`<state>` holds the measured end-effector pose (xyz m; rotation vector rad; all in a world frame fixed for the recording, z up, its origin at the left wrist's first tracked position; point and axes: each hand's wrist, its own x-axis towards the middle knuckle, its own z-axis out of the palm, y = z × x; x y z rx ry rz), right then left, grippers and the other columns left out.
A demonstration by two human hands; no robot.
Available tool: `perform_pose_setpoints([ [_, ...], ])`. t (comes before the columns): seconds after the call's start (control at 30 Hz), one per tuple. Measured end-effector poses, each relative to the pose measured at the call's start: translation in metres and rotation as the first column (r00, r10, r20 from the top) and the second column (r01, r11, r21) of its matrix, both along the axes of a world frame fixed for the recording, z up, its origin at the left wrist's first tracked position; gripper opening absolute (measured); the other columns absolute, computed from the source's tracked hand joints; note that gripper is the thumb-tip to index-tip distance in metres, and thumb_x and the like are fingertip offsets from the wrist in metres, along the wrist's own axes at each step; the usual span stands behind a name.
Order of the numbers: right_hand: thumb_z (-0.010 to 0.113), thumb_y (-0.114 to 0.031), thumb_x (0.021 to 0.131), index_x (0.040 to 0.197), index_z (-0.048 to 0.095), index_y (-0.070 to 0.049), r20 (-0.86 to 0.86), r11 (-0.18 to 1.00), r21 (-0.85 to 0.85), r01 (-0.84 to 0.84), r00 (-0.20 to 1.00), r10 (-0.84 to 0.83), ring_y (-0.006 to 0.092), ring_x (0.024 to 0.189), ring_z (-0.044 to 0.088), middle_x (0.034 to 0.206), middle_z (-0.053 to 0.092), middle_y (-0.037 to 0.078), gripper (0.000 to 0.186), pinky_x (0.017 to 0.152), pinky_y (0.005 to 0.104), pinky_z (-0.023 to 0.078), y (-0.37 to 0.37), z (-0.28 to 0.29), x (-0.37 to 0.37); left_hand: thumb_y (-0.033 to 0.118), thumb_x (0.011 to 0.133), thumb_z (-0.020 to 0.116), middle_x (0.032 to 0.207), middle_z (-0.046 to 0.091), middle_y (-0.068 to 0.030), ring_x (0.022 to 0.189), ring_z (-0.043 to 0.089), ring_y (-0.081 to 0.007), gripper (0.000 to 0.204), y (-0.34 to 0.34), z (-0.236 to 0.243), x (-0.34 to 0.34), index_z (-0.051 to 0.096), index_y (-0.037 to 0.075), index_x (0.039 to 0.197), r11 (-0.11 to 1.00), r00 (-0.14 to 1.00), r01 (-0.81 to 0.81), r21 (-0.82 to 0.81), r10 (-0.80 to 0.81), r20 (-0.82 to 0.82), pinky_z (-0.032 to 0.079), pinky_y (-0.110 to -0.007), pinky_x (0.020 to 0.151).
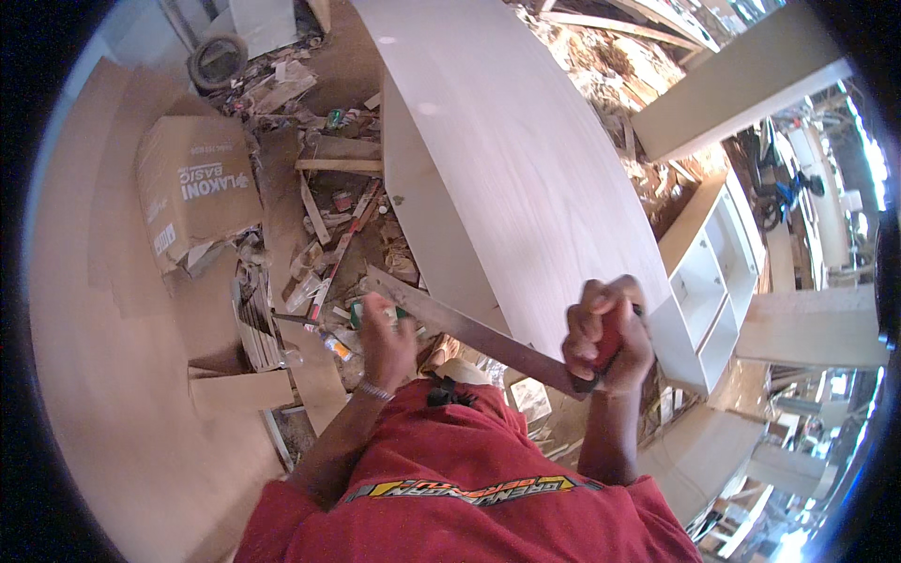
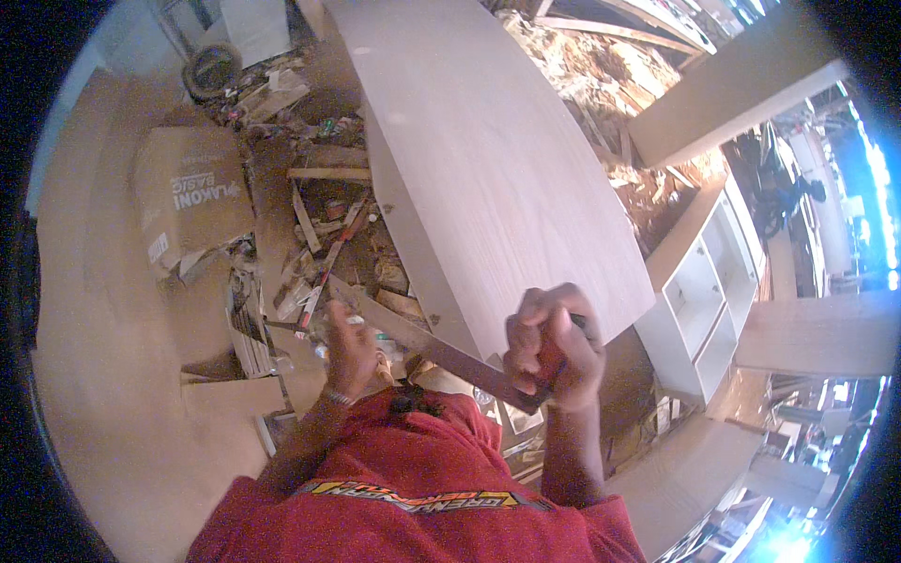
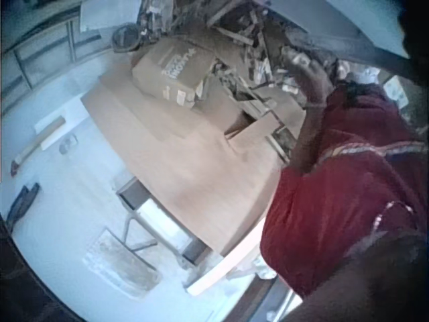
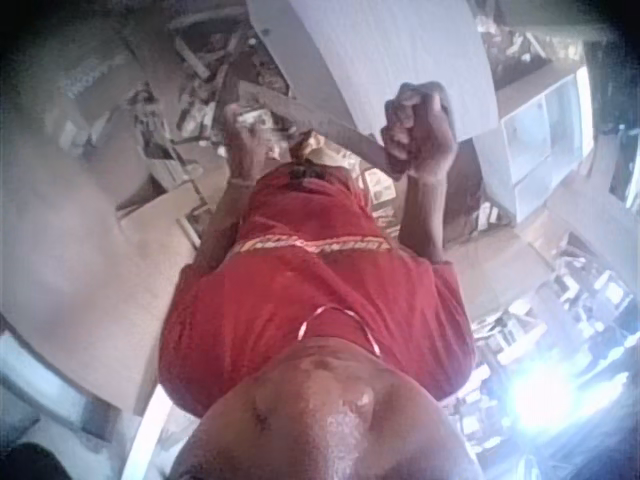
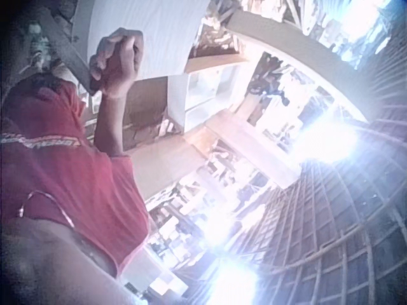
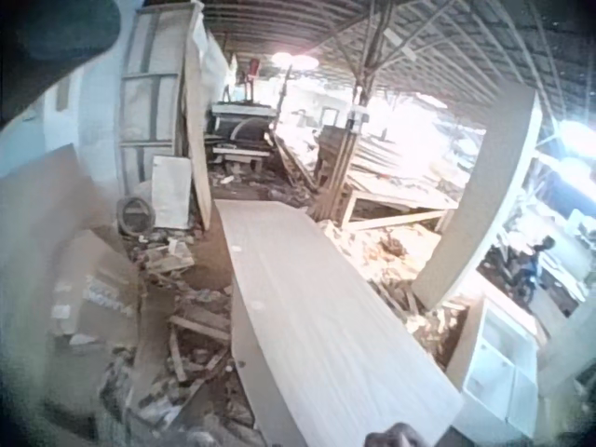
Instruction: The person aligns a veneer sheet onto the side of a cabinet, presses it down by hand, and then uses a cloth wrapped around a block to smooth and secure the sheet. Finally, the person uses a handheld tool to trim the excess veneer from the edges.
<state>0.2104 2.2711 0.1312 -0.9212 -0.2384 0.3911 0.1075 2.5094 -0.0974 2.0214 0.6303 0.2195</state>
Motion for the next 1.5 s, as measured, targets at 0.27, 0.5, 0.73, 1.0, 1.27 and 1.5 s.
perform_pose_setpoints([
  [0.27,0.049,-0.037,0.107,0.086,0.054,-0.008,-0.623,0.934,0.004,0.357,0.731,-0.277,0.0154,0.059,0.046,0.073,0.047,0.004,0.035,0.044,0.0267,0.039,0.002,-0.048,-0.031,0.013,0.087,0.072,0.13,0.056,-0.0184,0.124,0.053,-0.0364,0.053,-0.018,0.089,-0.022,0.052,0.007,0.137,0.752,0.699,0.587,0.301,-0.658,0.28,0.041,-0.049,0.107],
  [0.5,0.056,-0.028,0.102,0.119,0.061,-0.001,0.364,0.686,-0.461,0.563,0.825,-0.432,0.0372,0.111,0.063,0.116,0.066,0.019,0.032,0.107,0.0522,0.046,-0.043,-0.015,-0.096,0.024,0.105,0.053,0.065,0.059,-0.0059,0.052,0.057,-0.0206,0.024,-0.077,0.054,-0.043,0.062,0.003,0.111,0.525,0.664,0.746,-0.409,-0.623,0.413,0.047,-0.035,0.051],
  [0.73,0.052,-0.029,0.102,0.092,0.067,0.0,0.494,0.843,-0.395,0.366,0.858,-0.14,0.0184,0.057,0.051,0.053,0.052,0.005,0.034,0.102,0.0468,0.041,-0.06,-0.025,-0.097,0.045,0.107,0.048,0.069,0.064,-0.0137,0.061,0.066,-0.0281,0.048,-0.15,0.01,-0.065,0.063,0.0,0.118,0.461,0.705,0.669,-0.583,-0.641,0.302,0.052,-0.041,0.061],
  [1.0,0.051,-0.033,0.107,0.072,0.065,-0.002,0.604,0.573,-0.603,0.556,0.787,-0.128,0.0056,0.05,0.03,0.054,0.044,-0.003,0.049,0.053,0.0261,0.031,-0.053,-0.069,-0.081,0.015,0.101,0.056,0.143,0.047,-0.0354,0.138,0.046,-0.046,0.061,-0.228,0.017,-0.098,0.031,-0.011,0.15,0.877,0.902,0.38,-0.296,-0.28,0.328,0.034,-0.047,0.119],
  [1.27,0.06,-0.042,0.104,0.08,0.071,-0.001,0.562,0.364,-0.755,0.545,0.825,-0.069,0.004,0.057,0.048,0.062,0.059,-0.001,0.049,0.053,0.0232,0.035,-0.043,-0.068,-0.071,0.034,0.103,0.054,0.161,0.008,-0.042,0.155,0.01,-0.0473,0.088,-0.263,0.035,-0.09,0.003,-0.015,0.155,0.761,0.884,0.459,-0.459,-0.336,0.326,0.011,-0.046,0.127],
  [1.5,0.055,-0.039,0.106,0.082,0.068,-0.001,0.589,0.385,-0.75,0.538,0.808,0.017,0.0088,0.061,0.051,0.067,0.059,0.003,0.047,0.054,0.0287,0.04,-0.05,-0.065,-0.077,0.024,0.095,0.064,0.158,0.014,-0.0408,0.152,0.017,-0.0504,0.095,-0.275,0.045,-0.095,0.001,-0.011,0.156,0.773,0.871,0.456,-0.441,-0.286,0.398,0.019,-0.049,0.126],
])
